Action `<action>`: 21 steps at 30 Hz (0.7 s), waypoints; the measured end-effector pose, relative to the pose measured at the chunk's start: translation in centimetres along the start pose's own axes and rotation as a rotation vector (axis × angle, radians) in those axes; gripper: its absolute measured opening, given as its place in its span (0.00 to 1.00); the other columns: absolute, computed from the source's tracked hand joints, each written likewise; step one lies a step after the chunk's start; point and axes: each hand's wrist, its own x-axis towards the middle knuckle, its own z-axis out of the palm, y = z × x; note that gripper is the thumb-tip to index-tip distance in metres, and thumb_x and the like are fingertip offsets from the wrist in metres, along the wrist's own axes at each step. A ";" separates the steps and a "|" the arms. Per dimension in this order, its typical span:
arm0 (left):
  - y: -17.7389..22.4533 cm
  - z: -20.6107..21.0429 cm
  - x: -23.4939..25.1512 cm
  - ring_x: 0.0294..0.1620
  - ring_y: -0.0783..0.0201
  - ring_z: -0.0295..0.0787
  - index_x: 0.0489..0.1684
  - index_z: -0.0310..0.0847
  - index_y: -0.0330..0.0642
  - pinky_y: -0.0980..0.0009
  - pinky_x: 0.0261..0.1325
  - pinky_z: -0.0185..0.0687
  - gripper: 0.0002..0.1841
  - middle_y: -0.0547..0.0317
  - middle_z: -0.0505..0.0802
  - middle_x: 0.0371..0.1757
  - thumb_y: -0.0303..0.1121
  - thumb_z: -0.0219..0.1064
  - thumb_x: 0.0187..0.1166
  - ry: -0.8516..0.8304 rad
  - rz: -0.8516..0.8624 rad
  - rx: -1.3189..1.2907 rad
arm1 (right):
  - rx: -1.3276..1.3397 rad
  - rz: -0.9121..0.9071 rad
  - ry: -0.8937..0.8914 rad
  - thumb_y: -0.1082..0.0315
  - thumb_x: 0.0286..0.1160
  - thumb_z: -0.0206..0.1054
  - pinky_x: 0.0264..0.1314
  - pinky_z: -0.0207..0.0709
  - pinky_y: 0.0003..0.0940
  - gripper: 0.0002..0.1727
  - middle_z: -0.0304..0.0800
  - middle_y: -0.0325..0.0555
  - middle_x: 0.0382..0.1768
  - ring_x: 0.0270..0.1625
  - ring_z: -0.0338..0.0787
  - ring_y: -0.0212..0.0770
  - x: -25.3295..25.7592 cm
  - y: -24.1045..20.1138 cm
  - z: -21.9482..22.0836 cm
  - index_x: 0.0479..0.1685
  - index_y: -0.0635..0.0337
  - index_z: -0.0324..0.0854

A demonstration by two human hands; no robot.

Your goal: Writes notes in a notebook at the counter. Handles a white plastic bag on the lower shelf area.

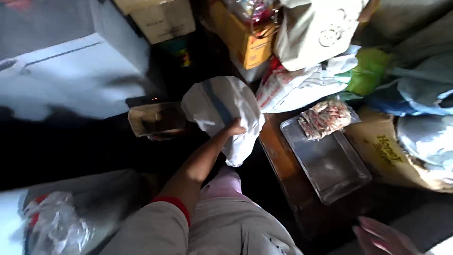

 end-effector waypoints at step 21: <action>-11.2 -18.3 -14.6 0.53 0.56 0.86 0.68 0.75 0.33 0.55 0.57 0.84 0.18 0.45 0.88 0.54 0.29 0.64 0.82 0.514 0.115 -0.697 | 0.925 0.105 -0.014 0.61 0.93 0.52 0.56 0.82 0.36 0.20 0.91 0.49 0.48 0.48 0.88 0.34 19.3 -23.2 15.6 0.62 0.69 0.82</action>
